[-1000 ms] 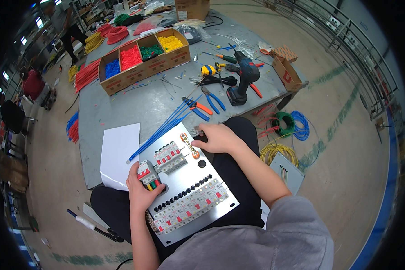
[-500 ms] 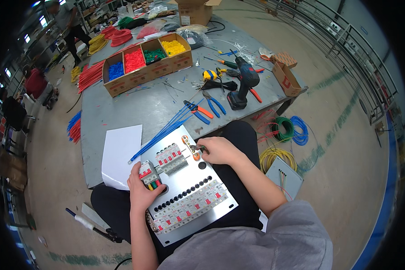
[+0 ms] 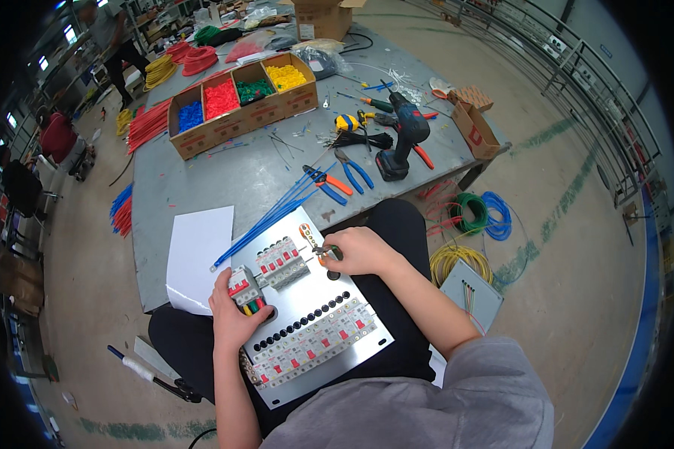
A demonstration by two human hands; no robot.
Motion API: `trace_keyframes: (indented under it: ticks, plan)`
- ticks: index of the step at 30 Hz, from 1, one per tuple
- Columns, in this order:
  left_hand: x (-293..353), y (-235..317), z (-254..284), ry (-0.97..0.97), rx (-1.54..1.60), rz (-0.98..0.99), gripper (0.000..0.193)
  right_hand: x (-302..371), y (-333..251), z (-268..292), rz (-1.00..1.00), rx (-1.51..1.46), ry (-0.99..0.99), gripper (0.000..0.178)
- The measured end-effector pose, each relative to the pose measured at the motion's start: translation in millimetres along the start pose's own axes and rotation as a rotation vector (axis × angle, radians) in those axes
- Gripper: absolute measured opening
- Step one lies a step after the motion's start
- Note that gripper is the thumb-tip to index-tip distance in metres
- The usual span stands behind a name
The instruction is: The person strips insulation from colored wires using pliers, then inserts and secures them into terminals on a DIN rail-mounted electrical panel using a cordless drill. The person handles yellow, green, red, and blue wires and uses a power drill and wire strippers.
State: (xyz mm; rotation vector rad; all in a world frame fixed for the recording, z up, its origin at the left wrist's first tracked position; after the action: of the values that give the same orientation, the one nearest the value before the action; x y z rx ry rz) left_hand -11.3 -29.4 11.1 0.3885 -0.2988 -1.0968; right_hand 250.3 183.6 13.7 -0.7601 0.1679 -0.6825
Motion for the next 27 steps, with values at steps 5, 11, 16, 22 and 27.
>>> trace_keyframes:
  ticks: [5,11,16,22,27]
  plan:
    - [-0.4,2.7,1.0,0.007,-0.001,0.014,0.120,-2.9,2.4,-4.6,0.020,0.015,0.027,0.033]
    - [0.1,0.1,-1.3,0.027,0.002,0.000,0.119,0.1,2.9,-6.0,0.017,0.044,0.024,0.036]
    - [-1.1,0.0,-0.3,-0.004,0.004,0.015,0.118,-2.4,6.3,-9.3,-0.002,0.097,0.017,0.037]
    - [-1.8,-0.2,-2.9,0.022,0.009,-0.016,0.118,0.7,-1.7,-5.6,0.022,0.101,0.041,0.031]
    - [-1.1,1.7,-1.3,0.009,0.018,0.010,0.117,-0.6,2.9,-8.8,-0.021,0.097,0.018,0.038]
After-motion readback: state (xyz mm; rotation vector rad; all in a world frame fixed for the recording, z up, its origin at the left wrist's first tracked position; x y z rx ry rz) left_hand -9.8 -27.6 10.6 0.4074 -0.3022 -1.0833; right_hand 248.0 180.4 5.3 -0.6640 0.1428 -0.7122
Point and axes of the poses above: each hand's wrist, its own x-axis away from the middle knuckle, its own z-axis out of the back of the hand, y = z × x, the point moved 2 cm from there along -x, towards the middle knuckle, and after that the axes turned 11 degrees about -x, right-handed, at the moved point
